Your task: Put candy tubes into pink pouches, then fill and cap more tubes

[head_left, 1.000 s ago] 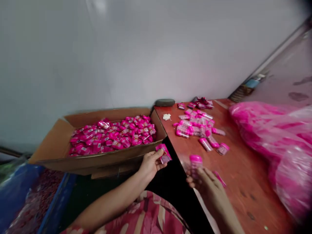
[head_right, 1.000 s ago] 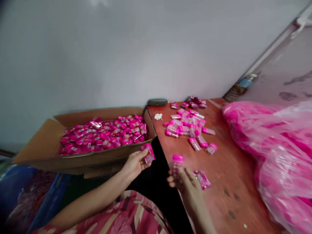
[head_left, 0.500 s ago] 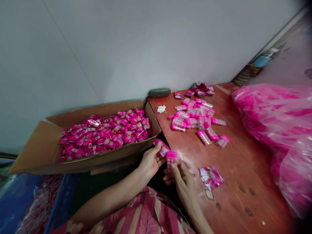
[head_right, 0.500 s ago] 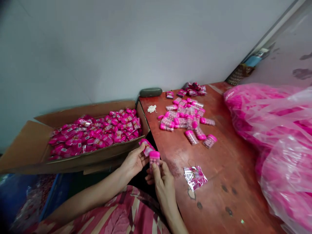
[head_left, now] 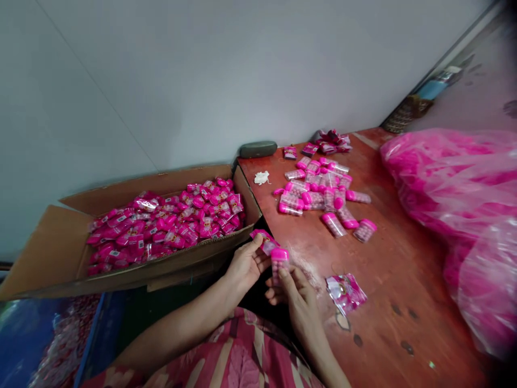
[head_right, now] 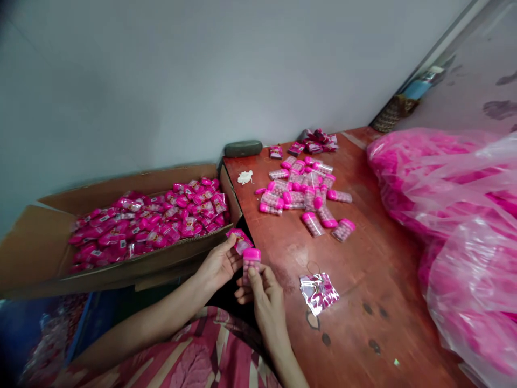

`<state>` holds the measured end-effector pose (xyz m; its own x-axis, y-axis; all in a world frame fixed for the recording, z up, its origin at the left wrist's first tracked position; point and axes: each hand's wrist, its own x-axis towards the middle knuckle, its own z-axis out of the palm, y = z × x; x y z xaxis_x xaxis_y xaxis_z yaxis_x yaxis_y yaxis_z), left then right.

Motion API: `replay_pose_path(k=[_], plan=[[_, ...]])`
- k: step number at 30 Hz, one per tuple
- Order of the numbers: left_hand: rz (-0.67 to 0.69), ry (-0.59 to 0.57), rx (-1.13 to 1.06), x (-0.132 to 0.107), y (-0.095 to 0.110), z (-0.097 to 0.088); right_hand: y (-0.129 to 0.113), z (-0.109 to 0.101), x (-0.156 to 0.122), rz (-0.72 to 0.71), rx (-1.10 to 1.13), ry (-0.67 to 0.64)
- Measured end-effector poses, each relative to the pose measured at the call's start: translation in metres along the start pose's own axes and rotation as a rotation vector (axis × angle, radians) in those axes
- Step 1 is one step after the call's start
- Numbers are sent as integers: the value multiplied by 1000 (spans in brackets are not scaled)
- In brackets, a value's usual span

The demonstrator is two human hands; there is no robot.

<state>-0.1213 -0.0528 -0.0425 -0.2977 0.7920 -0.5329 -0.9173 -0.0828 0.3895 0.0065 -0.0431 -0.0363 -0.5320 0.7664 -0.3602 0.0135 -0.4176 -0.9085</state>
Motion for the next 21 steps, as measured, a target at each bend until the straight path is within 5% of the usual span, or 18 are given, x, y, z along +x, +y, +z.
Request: replay_pose_path(k=[15, 21], plan=[[18, -64, 148, 1, -1, 8, -3, -7, 4, -34, -57, 90], [37, -83, 204, 1, -3, 10, -2, -7, 2, -4, -5, -13]])
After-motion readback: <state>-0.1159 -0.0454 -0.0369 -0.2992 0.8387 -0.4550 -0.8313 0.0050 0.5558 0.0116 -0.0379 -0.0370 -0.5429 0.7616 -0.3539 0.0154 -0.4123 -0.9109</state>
